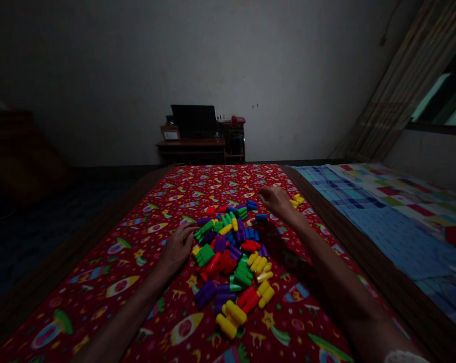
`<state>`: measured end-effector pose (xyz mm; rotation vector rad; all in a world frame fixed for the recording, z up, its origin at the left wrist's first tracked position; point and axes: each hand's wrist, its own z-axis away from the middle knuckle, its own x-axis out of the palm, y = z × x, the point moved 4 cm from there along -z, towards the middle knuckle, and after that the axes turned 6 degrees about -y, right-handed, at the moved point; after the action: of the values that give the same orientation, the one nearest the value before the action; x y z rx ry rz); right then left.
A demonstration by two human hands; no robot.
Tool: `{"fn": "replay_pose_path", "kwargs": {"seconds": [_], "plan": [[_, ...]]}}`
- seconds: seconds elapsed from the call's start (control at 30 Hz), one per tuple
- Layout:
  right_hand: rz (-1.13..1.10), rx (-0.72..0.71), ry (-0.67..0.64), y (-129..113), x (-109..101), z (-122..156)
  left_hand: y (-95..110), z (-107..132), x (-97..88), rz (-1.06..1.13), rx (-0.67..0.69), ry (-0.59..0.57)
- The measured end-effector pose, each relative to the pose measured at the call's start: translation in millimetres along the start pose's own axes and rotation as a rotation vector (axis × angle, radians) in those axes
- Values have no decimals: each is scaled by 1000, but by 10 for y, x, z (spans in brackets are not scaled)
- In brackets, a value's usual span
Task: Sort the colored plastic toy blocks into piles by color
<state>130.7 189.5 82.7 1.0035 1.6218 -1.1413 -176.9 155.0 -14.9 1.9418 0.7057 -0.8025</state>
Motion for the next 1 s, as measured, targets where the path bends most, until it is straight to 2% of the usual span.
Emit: {"fn": "replay_pose_path", "kwargs": {"seconds": [0.07, 0.13, 0.2, 0.27, 0.37, 0.47, 0.57, 0.73, 0.8, 0.87, 0.93, 1.0], "plan": [[-80, -318, -123, -416, 225, 66, -6, -3, 1, -1, -3, 2], [-63, -528, -173, -678, 470, 176, -10, -7, 5, -1, -7, 3], [-10, -611, -138, -767, 670, 264, -11, -10, 9, 3, -7, 7], [8, -623, -83, -753, 767, 305, -14, -10, 14, 10, -2, 13], [-44, -557, -81, -683, 699, 270, -24, -7, 20, 19, 8, 26], [-210, -466, -113, -616, 463, 158, -32, -6, 23, 21, 12, 29], [-332, -344, -52, -418, 222, 18, -26, -6, 21, 17, 8, 13], [-120, 103, 184, 374, 6, -58, -7, -1, 7, 17, 0, 11], [-17, 283, 213, 696, -24, -7, -2, 0, 7, 25, 3, 10], [54, 400, 208, 909, -44, 40, 2, 1, 7, 29, 0, 8], [84, 420, 215, 955, -72, 47, 7, 3, 5, 25, -9, 7], [70, 324, 218, 806, -85, 4, 13, 3, 2, 14, -17, 1]]}}
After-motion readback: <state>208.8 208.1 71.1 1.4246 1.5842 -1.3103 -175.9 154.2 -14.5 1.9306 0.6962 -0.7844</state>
